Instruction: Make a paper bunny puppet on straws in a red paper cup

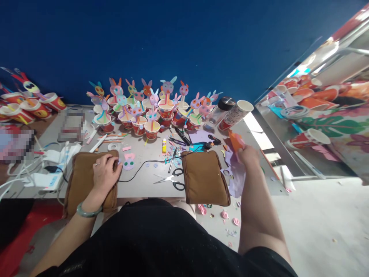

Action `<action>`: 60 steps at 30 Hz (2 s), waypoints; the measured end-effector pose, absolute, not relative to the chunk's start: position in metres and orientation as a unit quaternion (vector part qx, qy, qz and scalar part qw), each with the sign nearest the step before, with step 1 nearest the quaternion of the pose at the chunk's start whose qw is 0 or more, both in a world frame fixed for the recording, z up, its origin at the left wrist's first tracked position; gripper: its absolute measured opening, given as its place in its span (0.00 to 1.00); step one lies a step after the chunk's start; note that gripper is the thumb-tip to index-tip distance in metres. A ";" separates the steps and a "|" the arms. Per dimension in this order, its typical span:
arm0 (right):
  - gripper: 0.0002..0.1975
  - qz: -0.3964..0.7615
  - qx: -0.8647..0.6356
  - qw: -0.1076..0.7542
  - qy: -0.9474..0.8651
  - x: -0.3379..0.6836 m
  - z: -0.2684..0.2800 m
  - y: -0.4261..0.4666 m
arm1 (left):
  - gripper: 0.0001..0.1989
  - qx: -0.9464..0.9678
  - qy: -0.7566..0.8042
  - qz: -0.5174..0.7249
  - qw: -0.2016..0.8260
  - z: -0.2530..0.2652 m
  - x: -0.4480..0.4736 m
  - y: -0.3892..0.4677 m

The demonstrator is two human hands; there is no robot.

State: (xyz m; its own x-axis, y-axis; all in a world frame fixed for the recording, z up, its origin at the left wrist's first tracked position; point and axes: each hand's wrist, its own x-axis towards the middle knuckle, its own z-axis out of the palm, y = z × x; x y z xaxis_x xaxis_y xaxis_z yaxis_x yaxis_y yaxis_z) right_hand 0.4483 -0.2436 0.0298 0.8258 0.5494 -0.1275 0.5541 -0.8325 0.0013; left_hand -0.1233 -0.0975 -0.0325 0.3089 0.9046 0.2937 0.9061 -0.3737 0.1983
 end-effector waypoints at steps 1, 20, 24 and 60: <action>0.21 -0.060 0.957 0.018 0.283 0.451 0.034 -0.246 | 0.16 -0.810 -0.559 -0.180 0.004 -0.033 -0.123 -0.097; 0.28 -0.050 0.941 -0.055 0.330 0.457 0.014 -0.239 | 0.16 -0.814 -0.550 -0.184 0.025 -0.036 -0.123 -0.097; 0.17 -0.060 0.932 -0.030 0.357 0.452 0.001 -0.237 | 0.17 -0.817 -0.544 -0.186 0.036 -0.038 -0.123 -0.097; 0.13 -0.075 0.704 0.038 0.705 0.282 0.019 -0.160 | 0.14 -0.815 -0.543 -0.198 0.030 -0.035 -0.121 -0.100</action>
State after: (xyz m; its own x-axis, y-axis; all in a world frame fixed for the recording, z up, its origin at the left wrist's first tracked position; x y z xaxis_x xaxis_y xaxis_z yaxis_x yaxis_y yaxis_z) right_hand 0.2816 -0.1601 0.0194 -0.0049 0.9872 -0.1596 0.9986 -0.0035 -0.0523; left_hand -0.1207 -0.0995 -0.0349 0.3306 0.8740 0.3561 0.8979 -0.4075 0.1666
